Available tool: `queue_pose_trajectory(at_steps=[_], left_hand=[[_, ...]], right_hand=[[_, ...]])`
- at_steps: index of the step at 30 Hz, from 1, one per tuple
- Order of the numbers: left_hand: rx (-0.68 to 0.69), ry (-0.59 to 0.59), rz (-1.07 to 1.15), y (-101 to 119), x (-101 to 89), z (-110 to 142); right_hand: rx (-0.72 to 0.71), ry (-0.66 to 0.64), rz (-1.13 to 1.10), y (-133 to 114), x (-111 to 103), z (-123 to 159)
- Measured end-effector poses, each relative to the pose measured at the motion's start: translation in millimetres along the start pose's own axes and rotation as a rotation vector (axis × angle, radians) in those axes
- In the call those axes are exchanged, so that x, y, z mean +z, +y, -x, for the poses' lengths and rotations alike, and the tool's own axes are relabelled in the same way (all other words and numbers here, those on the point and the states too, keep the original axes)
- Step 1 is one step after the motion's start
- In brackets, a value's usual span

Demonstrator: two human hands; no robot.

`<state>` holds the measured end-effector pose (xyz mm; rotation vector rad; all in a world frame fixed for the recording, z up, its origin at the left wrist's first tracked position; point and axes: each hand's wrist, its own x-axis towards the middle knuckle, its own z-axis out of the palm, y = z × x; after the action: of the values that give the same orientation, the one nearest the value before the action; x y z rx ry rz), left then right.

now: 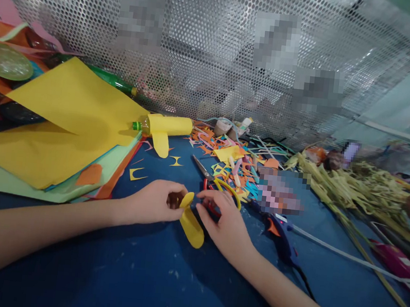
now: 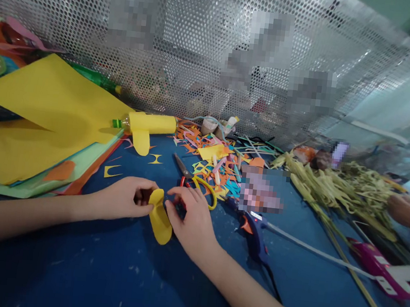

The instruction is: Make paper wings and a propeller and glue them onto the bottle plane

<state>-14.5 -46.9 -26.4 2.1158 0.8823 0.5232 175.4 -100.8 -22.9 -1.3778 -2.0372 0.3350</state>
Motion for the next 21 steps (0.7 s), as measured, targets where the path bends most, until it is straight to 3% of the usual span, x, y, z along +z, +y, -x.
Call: queue_pose_trajectory(at_steps=[3,7,11,14,17,21], left_hand=[[0.078,0.027,-0.059,1.7,0.3,1.0],[0.245,0.161,-0.138,5.6,-1.1,3.0],[0.156,0.336,-0.109,7.0,0.7,4.5],[0.050,0.308,0.032,8.6,4.7,5.4],[0.080,0.197,0.194,11.9,8.0,6.6],[0.127,0.186,0.237,12.2,9.1,7.5]], right_hand=[[0.014,-0.022,-0.009,1.9,-1.5,-2.4],[-0.036,-0.030,-0.095,2.0,-2.1,-2.4],[0.002,0.117,-0.186,4.4,-2.0,-0.6],[0.035,0.189,-0.279,7.8,0.3,1.1],[0.065,0.148,-0.396,9.2,3.8,2.9],[0.072,0.064,-0.451,7.8,5.7,4.8]])
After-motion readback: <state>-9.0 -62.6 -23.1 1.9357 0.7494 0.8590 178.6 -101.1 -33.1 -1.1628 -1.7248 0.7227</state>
